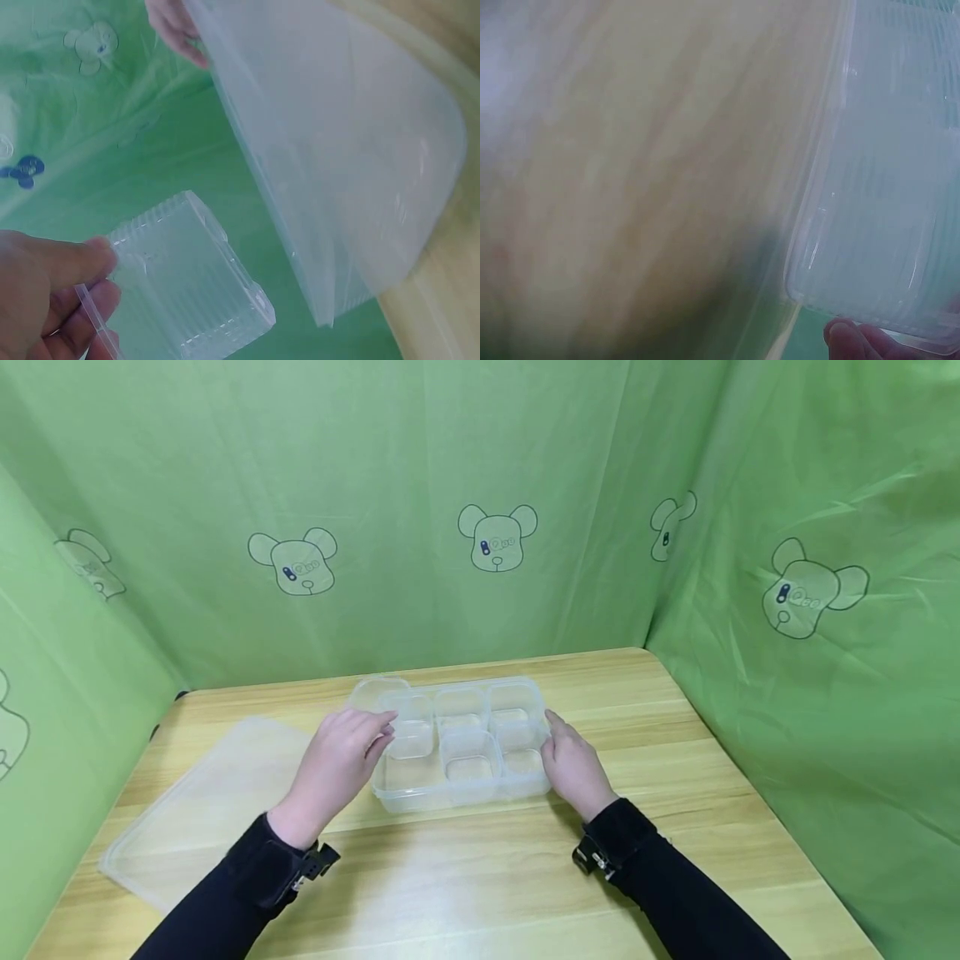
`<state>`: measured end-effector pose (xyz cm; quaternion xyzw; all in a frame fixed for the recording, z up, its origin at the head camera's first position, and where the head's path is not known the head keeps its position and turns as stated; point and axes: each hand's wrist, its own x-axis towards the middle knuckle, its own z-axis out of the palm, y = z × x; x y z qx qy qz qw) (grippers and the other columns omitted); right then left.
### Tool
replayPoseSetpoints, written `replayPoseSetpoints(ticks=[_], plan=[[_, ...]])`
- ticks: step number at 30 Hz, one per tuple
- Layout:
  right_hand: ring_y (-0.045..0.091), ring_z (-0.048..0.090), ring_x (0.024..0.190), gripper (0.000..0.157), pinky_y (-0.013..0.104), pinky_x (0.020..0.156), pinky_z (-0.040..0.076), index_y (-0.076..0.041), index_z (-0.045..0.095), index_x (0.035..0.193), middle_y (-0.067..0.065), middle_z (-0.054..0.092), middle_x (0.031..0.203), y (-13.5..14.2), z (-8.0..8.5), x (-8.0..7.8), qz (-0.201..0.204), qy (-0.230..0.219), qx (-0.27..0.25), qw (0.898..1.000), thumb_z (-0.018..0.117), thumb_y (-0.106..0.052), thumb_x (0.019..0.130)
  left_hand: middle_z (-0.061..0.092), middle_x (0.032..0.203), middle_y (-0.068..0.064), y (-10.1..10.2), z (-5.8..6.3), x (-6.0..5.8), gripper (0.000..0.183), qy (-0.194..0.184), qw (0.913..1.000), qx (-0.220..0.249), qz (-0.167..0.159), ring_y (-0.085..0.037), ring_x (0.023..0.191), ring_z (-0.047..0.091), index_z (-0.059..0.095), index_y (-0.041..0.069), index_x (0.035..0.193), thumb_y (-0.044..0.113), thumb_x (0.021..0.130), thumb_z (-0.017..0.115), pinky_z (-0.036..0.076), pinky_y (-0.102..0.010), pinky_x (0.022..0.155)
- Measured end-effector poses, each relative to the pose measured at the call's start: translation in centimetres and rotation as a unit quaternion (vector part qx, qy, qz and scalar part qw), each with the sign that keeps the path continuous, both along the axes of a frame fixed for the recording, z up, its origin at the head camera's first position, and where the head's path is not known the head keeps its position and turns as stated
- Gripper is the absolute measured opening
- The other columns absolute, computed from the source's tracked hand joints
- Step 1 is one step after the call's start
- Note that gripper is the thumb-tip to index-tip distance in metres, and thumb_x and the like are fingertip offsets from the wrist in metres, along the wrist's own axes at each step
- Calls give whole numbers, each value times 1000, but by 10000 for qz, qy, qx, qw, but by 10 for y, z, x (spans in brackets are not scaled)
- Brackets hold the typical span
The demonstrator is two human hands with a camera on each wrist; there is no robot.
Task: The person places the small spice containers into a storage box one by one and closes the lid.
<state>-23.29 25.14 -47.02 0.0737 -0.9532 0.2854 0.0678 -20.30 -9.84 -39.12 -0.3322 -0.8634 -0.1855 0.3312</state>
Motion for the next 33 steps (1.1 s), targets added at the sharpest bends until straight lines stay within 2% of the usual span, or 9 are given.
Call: replayPoseSetpoints(ticks=[6, 14, 23, 33], plan=[[47, 41, 135, 52, 58, 110, 33, 5, 29, 153, 31, 38, 151, 0, 1, 0, -16, -25, 17, 10000, 34, -15, 106, 75, 96, -5, 7, -9, 9, 31, -47, 9997, -223, -115, -22, 88, 68, 69, 3, 116, 5, 86, 77, 50, -37, 78], [47, 41, 135, 52, 58, 110, 33, 5, 29, 153, 32, 39, 150, 0, 1, 1, -22, -33, 3, 10000, 35, -15, 106, 75, 94, -3, 15, -19, 14, 31, -85, 9997, -222, -96, -19, 86, 68, 70, 4, 114, 5, 84, 78, 53, -35, 77], [47, 42, 135, 51, 58, 110, 33, 6, 30, 152, 32, 39, 150, 0, 0, 1, -7, 15, 47, 10000, 35, -14, 106, 75, 94, -5, 25, -24, 20, 30, -153, 9997, -180, -112, -20, 85, 69, 71, 4, 113, 6, 84, 79, 53, -34, 76], [47, 40, 136, 52, 58, 111, 31, 5, 29, 153, 31, 37, 151, -1, 1, 1, -43, -67, 13, 10000, 34, -15, 106, 75, 94, -5, 33, -39, 18, 27, -432, 9978, -431, 244, -21, 86, 69, 72, 4, 110, 8, 84, 80, 54, -35, 78]])
